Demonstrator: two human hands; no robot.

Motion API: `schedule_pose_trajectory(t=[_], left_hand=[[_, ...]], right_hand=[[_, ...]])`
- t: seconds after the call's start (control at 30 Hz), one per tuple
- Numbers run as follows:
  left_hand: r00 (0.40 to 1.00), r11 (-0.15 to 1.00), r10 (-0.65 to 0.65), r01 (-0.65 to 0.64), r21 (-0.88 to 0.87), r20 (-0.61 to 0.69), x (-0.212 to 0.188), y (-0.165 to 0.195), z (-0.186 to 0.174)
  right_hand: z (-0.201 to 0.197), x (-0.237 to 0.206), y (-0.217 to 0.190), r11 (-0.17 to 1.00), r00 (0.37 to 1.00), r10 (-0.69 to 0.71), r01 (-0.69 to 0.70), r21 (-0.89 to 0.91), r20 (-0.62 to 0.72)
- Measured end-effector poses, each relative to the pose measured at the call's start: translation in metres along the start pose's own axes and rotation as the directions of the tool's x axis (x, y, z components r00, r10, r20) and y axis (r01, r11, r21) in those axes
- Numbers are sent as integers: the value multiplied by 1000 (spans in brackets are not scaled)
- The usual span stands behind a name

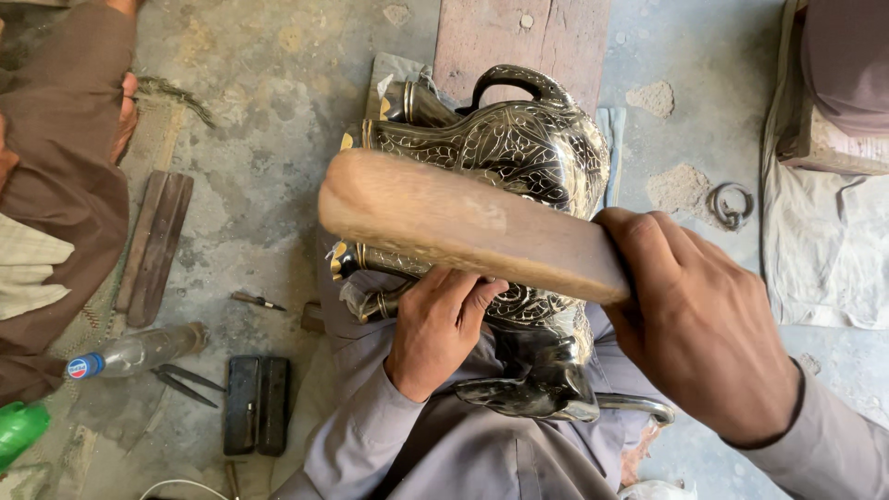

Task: The person sits on the floor with a brass camel figurine in their lap, holding a small punch against the engraved surface and striking it with a wooden mallet. They repeatedly reposition the punch across different spots on the figure to chase the decoration.

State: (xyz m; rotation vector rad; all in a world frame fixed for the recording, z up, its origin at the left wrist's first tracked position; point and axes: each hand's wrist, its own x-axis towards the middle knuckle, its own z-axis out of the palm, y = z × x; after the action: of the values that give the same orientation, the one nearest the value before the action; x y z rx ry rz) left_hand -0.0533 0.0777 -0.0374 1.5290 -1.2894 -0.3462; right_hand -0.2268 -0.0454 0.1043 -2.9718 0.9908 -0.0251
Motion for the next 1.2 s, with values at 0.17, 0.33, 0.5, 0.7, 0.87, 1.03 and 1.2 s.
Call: schedule_pose_trajectory(t=[0.17, 0.33, 0.5, 0.7, 0.87, 1.03, 1.2], left_hand=[[1000, 1000, -14, 14, -18, 9, 0, 0, 1], [1000, 1000, -3, 3, -10, 4, 1, 0, 1], [1000, 1000, 18, -18, -19, 2, 3, 0, 1], [1000, 999, -9, 11, -46, 30, 4, 0, -2], [1000, 999, 5, -4, -52, 29, 4, 0, -1], [999, 1000, 5, -4, -13, 31, 5, 0, 0], [999, 1000, 5, -5, 7, 34, 6, -1, -2]], right_hand=[[0, 0, 3, 997, 1000, 20, -20, 69, 2], [5, -2, 6, 999, 998, 47, -47, -22, 29], [4, -4, 8, 997, 999, 49, -50, 62, 18], [-4, -1, 1, 994, 995, 92, -95, 62, 42], [-3, -2, 2, 964, 996, 56, -37, 265, -63], [6, -4, 8, 995, 999, 42, -44, 91, 20], [10, -5, 1, 996, 994, 69, -65, -59, 81]])
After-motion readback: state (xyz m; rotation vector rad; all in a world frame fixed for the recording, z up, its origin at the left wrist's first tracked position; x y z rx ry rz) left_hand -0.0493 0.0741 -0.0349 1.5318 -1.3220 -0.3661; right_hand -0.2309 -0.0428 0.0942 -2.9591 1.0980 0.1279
